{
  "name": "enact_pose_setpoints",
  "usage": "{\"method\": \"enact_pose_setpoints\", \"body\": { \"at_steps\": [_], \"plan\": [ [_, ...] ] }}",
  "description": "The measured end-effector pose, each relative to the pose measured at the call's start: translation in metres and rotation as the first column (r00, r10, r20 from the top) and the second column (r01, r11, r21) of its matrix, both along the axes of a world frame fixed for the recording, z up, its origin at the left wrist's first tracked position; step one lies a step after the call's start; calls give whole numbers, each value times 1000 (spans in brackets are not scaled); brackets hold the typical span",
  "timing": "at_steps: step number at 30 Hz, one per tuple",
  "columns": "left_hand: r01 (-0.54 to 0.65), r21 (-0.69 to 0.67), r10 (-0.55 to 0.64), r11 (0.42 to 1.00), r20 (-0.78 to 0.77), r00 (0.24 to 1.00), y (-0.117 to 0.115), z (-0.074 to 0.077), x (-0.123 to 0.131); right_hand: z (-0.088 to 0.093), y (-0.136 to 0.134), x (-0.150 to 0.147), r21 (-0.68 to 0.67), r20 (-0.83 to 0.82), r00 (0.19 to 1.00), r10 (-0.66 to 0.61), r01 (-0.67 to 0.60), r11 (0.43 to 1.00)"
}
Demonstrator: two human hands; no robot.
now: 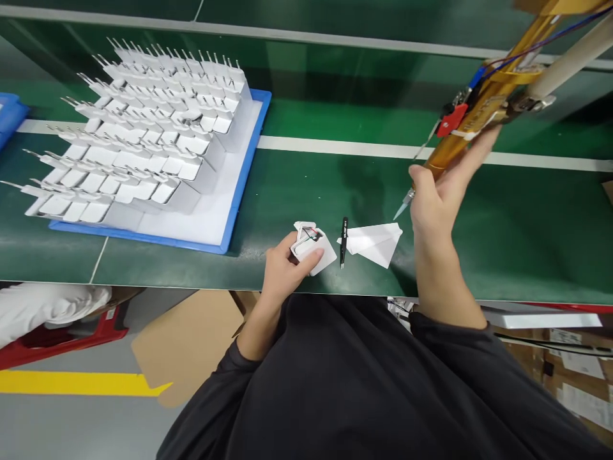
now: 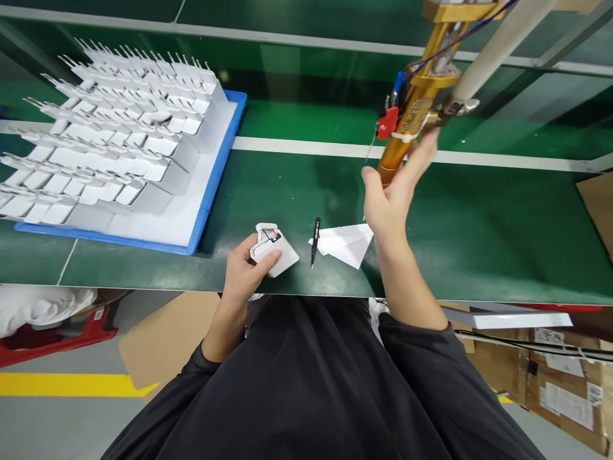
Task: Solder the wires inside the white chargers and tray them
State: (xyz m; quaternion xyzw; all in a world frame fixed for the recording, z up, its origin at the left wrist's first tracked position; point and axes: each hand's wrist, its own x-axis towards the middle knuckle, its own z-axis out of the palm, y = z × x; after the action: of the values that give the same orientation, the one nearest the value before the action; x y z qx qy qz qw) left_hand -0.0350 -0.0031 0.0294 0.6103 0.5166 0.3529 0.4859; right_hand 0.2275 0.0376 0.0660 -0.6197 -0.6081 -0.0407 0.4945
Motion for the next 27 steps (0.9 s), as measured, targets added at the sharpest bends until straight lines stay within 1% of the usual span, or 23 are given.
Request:
{"method": "enact_pose_setpoints", "body": {
  "at_steps": [1, 2, 4, 5, 6, 7, 8, 9, 10, 11, 12, 13, 14, 15, 17, 20, 21, 22, 23, 24, 25, 26, 27],
  "plan": [
    [6, -9, -6, 1000, 12, 1000, 0, 1, 1, 0, -8, -2, 109, -51, 994, -101, 106, 988],
    [14, -19, -13, 1000, 28, 1000, 0, 2, 1, 0, -16, -7, 177, -92, 977, -194, 207, 962],
    [38, -42, -35, 998, 65, 997, 0, 4, 2, -1, -35, -17, 222, -133, 936, -326, 348, 911],
    [50, -52, -45, 997, 83, 996, 0, 4, 2, -2, -43, -21, 223, -132, 934, -333, 355, 908],
    [60, -62, -53, 996, 100, 994, 0, 5, 2, -5, -49, -25, 177, -103, 953, -285, 300, 938],
    [68, -75, -59, 995, 119, 991, 0, 5, 2, -7, -53, -28, 74, -54, 978, -200, 204, 976],
    [73, -87, -61, 993, 138, 989, 0, 6, 2, -11, -55, -31, -92, 12, 996, -84, 85, 992],
    [76, -99, -60, 992, 155, 986, 0, 6, 2, -14, -55, -34, -301, 79, 996, 44, -19, 953],
    [77, -109, -58, 991, 166, 984, 0, 6, 3, -18, -52, -37, -504, 137, 978, 159, -70, 861],
    [76, -115, -55, 990, 171, 984, 0, 7, 3, -21, -49, -41, -657, 182, 953, 242, -65, 751],
    [76, -116, -55, 990, 168, 984, 0, 7, 3, -24, -44, -45, -749, 216, 931, 295, -36, 662],
    [76, -112, -58, 991, 159, 986, 0, 8, 4, -27, -39, -50, -798, 236, 916, 325, -9, 603],
    [79, -103, -63, 991, 148, 987, 0, 9, 4, -29, -35, -54, -821, 240, 909, 341, 2, 571],
    [83, -93, -70, 992, 136, 988, -1, 9, 4, -30, -31, -58, -830, 226, 910, 347, -6, 557],
    [94, -74, -86, 993, 113, 990, -1, 10, 5, -31, -27, -60, -830, 170, 920, 354, -60, 555],
    [88, -52, -85, 995, 68, 994, -2, 10, 4, -29, -27, -51, -804, 65, 932, 358, -164, 572],
    [83, -50, -80, 995, 56, 995, -3, 11, 4, -27, -28, -46, -777, -39, 938, 345, -245, 580],
    [79, -51, -76, 996, 48, 996, -3, 11, 4, -25, -30, -40, -722, -195, 926, 324, -359, 591],
    [75, -53, -73, 996, 44, 996, -4, 11, 4, -22, -32, -35, -630, -384, 873, 301, -486, 606],
    [75, -58, -72, 996, 42, 996, -4, 11, 4, -20, -34, -31, -500, -567, 774, 282, -595, 629],
    [75, -63, -73, 995, 41, 996, -4, 12, 3, -17, -37, -30, -355, -704, 655, 274, -659, 663],
    [77, -66, -74, 995, 37, 997, -5, 12, 3, -14, -41, -30, -229, -778, 560, 284, -674, 702],
    [79, -64, -78, 995, 29, 997, -5, 13, 3, -11, -45, -33, -139, -793, 524, 310, -651, 746]
  ]
}}
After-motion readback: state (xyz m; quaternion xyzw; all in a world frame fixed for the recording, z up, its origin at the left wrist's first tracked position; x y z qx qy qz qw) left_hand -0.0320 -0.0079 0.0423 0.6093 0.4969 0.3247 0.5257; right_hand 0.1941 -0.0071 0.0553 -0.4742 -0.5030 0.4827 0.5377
